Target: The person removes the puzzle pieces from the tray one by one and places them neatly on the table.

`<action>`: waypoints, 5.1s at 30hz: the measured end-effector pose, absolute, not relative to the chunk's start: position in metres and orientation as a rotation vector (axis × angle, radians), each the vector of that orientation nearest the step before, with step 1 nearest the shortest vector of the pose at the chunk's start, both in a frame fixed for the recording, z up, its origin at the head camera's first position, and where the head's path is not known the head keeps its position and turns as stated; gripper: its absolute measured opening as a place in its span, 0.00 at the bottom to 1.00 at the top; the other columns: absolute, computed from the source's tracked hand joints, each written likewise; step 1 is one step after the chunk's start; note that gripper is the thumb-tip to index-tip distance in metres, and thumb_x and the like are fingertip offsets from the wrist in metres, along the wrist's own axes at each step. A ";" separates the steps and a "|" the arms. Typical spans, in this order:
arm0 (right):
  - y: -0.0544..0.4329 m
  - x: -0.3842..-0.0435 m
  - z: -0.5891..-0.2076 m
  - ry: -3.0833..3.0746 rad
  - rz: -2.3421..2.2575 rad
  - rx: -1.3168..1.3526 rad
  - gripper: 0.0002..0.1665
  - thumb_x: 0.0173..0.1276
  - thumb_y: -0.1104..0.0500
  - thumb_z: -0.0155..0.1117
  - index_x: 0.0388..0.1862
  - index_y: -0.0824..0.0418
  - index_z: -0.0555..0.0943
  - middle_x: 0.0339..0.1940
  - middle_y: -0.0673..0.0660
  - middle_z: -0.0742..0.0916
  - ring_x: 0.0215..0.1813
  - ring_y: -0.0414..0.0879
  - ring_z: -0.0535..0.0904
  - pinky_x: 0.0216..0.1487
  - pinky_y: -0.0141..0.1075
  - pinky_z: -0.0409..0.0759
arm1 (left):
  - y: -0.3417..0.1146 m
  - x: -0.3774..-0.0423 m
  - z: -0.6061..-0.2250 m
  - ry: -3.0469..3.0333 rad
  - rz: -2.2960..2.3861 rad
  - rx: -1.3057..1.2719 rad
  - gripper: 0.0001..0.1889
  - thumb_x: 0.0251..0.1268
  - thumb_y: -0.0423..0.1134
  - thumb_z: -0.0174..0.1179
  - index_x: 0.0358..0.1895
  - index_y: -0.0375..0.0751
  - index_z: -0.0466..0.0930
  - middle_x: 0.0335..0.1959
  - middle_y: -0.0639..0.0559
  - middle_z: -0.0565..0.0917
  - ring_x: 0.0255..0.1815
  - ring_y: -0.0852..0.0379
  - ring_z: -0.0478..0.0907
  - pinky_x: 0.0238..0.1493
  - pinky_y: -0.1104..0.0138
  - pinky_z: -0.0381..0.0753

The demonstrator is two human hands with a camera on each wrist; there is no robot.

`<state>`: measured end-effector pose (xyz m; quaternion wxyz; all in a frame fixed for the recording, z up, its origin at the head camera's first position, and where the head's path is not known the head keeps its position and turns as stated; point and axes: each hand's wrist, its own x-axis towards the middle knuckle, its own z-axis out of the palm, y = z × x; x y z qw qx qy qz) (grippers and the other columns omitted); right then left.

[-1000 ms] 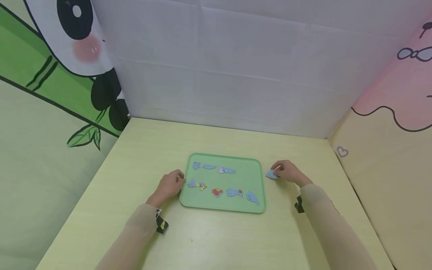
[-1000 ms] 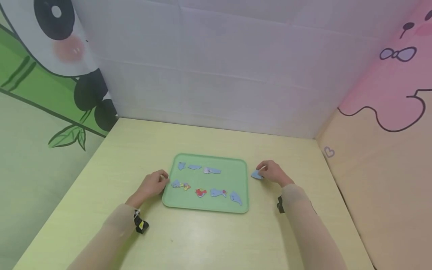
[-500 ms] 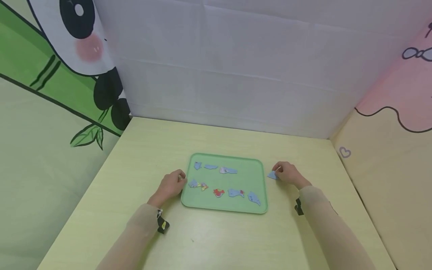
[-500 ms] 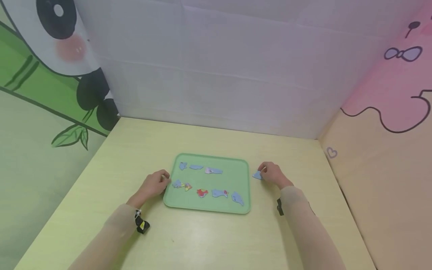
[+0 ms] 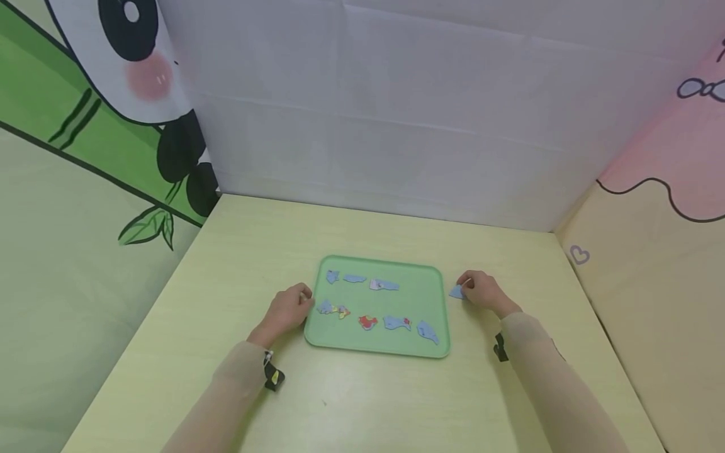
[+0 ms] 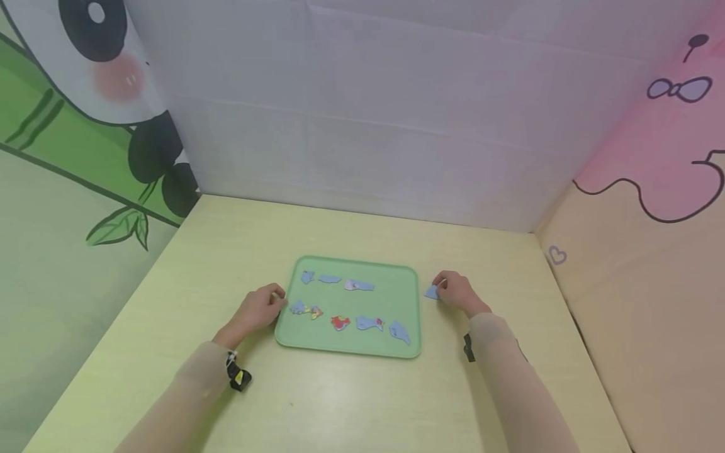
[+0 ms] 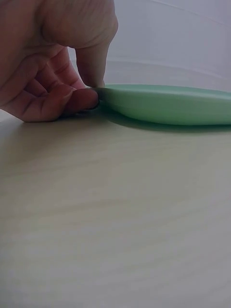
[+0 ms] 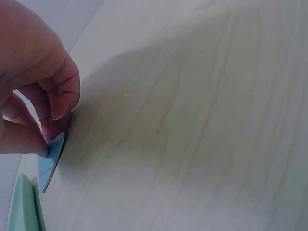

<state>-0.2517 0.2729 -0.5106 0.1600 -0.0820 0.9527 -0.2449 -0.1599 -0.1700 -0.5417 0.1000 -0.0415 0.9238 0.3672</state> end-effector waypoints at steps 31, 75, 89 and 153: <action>0.242 -0.252 -0.479 2.729 -0.880 -0.430 0.16 0.67 0.63 0.60 0.52 0.68 0.76 0.44 0.64 0.81 0.47 0.59 0.78 0.47 0.50 0.75 | -0.171 -0.159 -0.540 2.728 1.082 -0.150 0.11 0.69 0.39 0.54 0.48 0.35 0.75 0.28 0.49 0.77 0.28 0.53 0.73 0.31 0.62 0.73; 0.154 -0.254 -0.488 2.593 -0.855 -0.591 0.20 0.63 0.60 0.66 0.52 0.66 0.77 0.44 0.61 0.81 0.45 0.53 0.77 0.44 0.44 0.76 | -0.171 -0.154 -0.538 2.738 1.119 -0.156 0.12 0.68 0.39 0.54 0.47 0.35 0.76 0.27 0.50 0.78 0.26 0.55 0.73 0.29 0.63 0.74; 0.138 -0.256 -0.497 2.613 -0.746 -0.578 0.20 0.61 0.60 0.69 0.51 0.65 0.78 0.44 0.60 0.82 0.47 0.54 0.77 0.49 0.46 0.74 | -0.171 -0.153 -0.537 2.732 1.110 -0.191 0.12 0.68 0.40 0.54 0.48 0.36 0.76 0.28 0.50 0.78 0.26 0.55 0.73 0.29 0.63 0.73; 0.121 -0.249 -0.520 2.690 -0.732 -0.565 0.11 0.59 0.60 0.71 0.38 0.60 0.80 0.36 0.52 0.81 0.42 0.47 0.76 0.49 0.41 0.74 | -0.170 -0.154 -0.544 2.747 1.096 -0.166 0.12 0.68 0.39 0.55 0.47 0.34 0.75 0.27 0.49 0.76 0.26 0.54 0.72 0.29 0.63 0.73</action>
